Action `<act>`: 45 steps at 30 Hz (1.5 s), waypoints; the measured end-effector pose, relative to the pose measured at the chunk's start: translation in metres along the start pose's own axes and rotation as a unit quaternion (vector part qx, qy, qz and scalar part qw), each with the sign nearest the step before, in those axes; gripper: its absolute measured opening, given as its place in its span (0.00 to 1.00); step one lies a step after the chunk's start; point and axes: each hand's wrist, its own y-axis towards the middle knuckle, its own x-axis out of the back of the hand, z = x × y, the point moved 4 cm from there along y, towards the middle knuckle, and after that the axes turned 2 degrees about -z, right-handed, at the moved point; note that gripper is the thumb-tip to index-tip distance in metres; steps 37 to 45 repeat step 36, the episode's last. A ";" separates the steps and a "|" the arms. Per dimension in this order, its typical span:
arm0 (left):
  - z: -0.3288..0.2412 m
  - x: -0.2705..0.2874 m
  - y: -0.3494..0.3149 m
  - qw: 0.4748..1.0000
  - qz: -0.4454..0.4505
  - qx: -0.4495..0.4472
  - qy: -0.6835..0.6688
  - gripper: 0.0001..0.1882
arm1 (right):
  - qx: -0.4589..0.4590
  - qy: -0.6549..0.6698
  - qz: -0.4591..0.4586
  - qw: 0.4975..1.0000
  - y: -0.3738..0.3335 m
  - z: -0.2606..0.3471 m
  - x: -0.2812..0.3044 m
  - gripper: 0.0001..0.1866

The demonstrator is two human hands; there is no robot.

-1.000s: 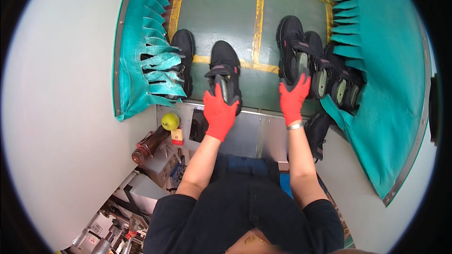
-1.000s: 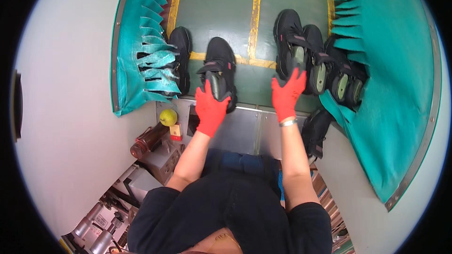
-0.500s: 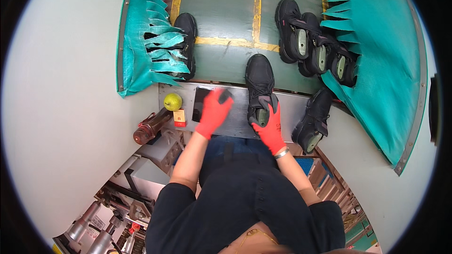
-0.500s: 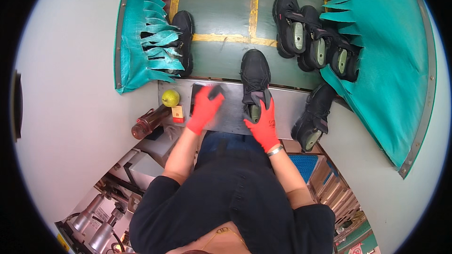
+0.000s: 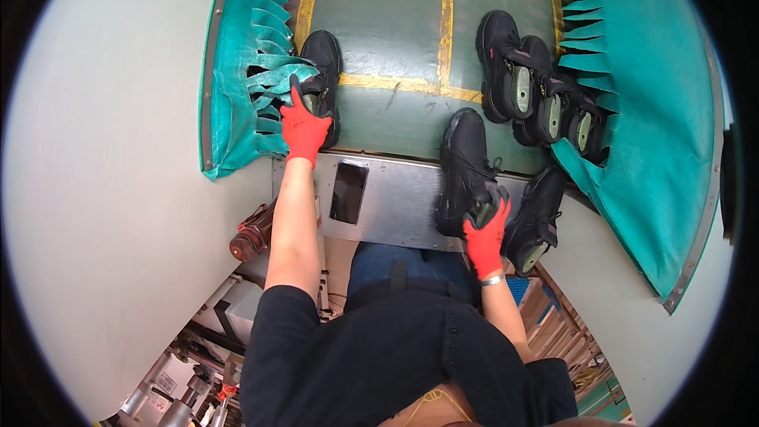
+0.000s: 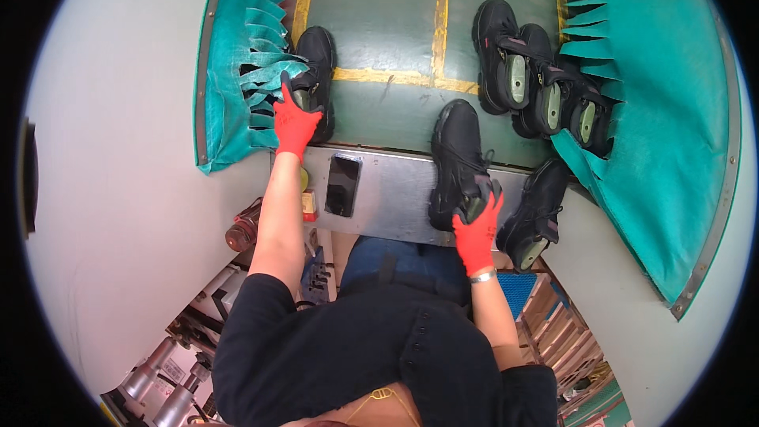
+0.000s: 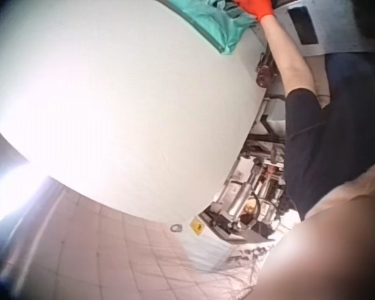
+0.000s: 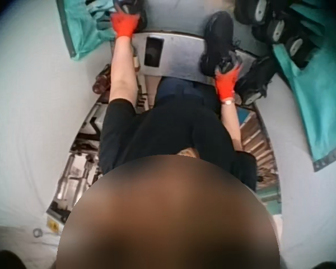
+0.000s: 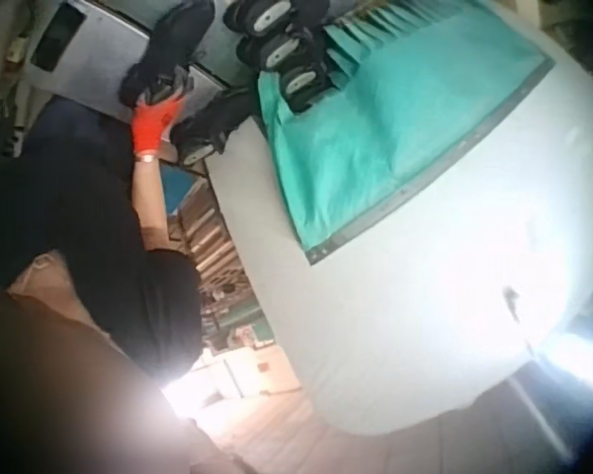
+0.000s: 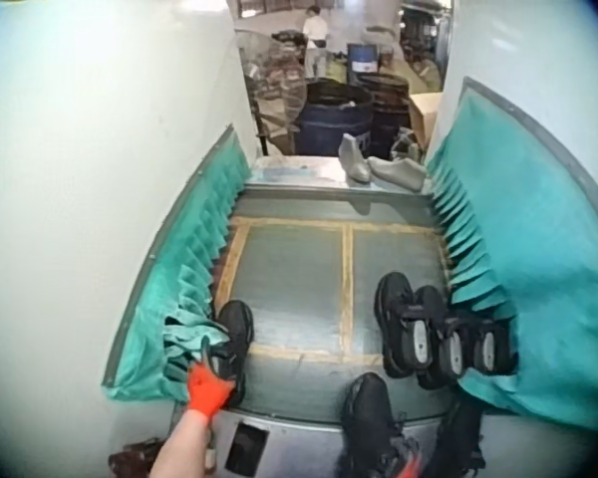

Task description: The person repeatedly picks up pairs of sneakers from a conveyor belt, places them into a machine, and removes them after processing. The person handles both gray and black sneakers, placing them on the belt after each cycle.

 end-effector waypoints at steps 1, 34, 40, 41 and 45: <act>-0.001 0.001 -0.002 1.000 0.000 0.003 -0.029 0.71 | 0.003 0.002 -0.008 1.000 -0.007 -0.005 0.009 0.46; -0.096 0.143 -0.493 0.942 -0.134 -0.213 -0.224 0.41 | -0.084 0.582 0.498 0.637 -0.110 0.008 0.001 0.30; -0.074 0.111 -0.497 0.959 -0.095 -0.151 -0.221 0.43 | -0.118 0.609 0.493 0.610 -0.124 -0.010 -0.005 0.30; -0.074 0.111 -0.497 0.959 -0.095 -0.151 -0.221 0.43 | -0.118 0.609 0.493 0.610 -0.124 -0.010 -0.005 0.30; -0.074 0.111 -0.497 0.959 -0.095 -0.151 -0.221 0.43 | -0.118 0.609 0.493 0.610 -0.124 -0.010 -0.005 0.30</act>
